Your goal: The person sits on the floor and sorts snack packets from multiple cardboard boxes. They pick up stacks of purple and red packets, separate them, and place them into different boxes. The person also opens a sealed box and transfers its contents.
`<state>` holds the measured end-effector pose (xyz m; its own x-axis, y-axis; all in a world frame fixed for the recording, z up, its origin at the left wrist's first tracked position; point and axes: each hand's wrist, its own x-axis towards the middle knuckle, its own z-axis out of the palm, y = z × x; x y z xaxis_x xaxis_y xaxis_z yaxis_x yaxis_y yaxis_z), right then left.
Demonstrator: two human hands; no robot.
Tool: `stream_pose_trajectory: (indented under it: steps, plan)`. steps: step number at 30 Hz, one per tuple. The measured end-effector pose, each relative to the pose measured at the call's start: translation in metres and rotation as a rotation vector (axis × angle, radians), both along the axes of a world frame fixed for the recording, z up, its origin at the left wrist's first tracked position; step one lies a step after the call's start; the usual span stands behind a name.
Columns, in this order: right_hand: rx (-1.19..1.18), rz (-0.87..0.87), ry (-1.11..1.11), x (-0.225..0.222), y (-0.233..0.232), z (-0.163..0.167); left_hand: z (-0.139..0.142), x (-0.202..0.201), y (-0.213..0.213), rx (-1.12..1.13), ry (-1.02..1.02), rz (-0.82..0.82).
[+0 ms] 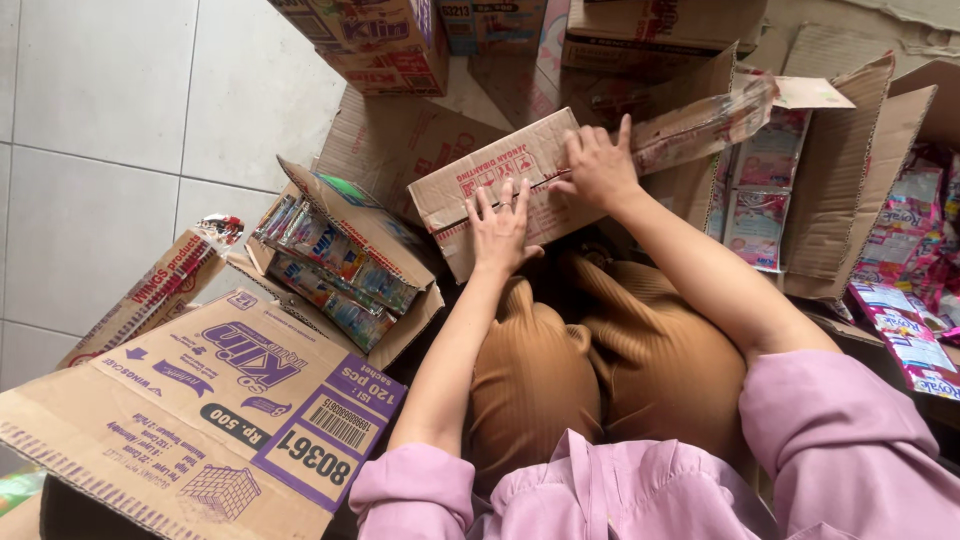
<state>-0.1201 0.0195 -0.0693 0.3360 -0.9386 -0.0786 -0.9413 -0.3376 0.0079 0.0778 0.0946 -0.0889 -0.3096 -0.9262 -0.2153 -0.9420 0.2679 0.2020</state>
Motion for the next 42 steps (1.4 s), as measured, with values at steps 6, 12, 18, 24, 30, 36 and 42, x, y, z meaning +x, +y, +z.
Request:
stream_pose_trajectory:
  steps: [6, 12, 18, 24, 30, 36, 42]
  plan:
    - [0.178, -0.141, -0.009, -0.009, -0.008, -0.002, 0.002, -0.009, -0.001, -0.031, -0.021, 0.062]
    - [0.277, -0.347, -0.281, -0.033, -0.004, 0.005, 0.001, -0.011, -0.007, 0.025, -0.023, 0.134]
    - [0.333, -0.505, -0.241, -0.042, -0.013, 0.016, 0.004, -0.011, -0.010, 0.066, -0.014, 0.172]
    - [0.237, -0.598, -0.306, -0.061, -0.010, 0.027, -0.001, -0.011, -0.013, 0.090, -0.017, 0.180]
    - [0.108, -0.717, -0.253, -0.083, -0.011, 0.047, 0.003, -0.008, -0.012, 0.133, -0.019, 0.201]
    - [-0.018, -0.439, -0.282, -0.076, -0.009, 0.074, 0.008, -0.005, 0.002, -0.118, -0.015, 0.107]
    - [-0.200, -0.054, -0.463, -0.062, -0.010, 0.091, 0.025, -0.007, 0.014, -0.042, 0.141, -0.001]
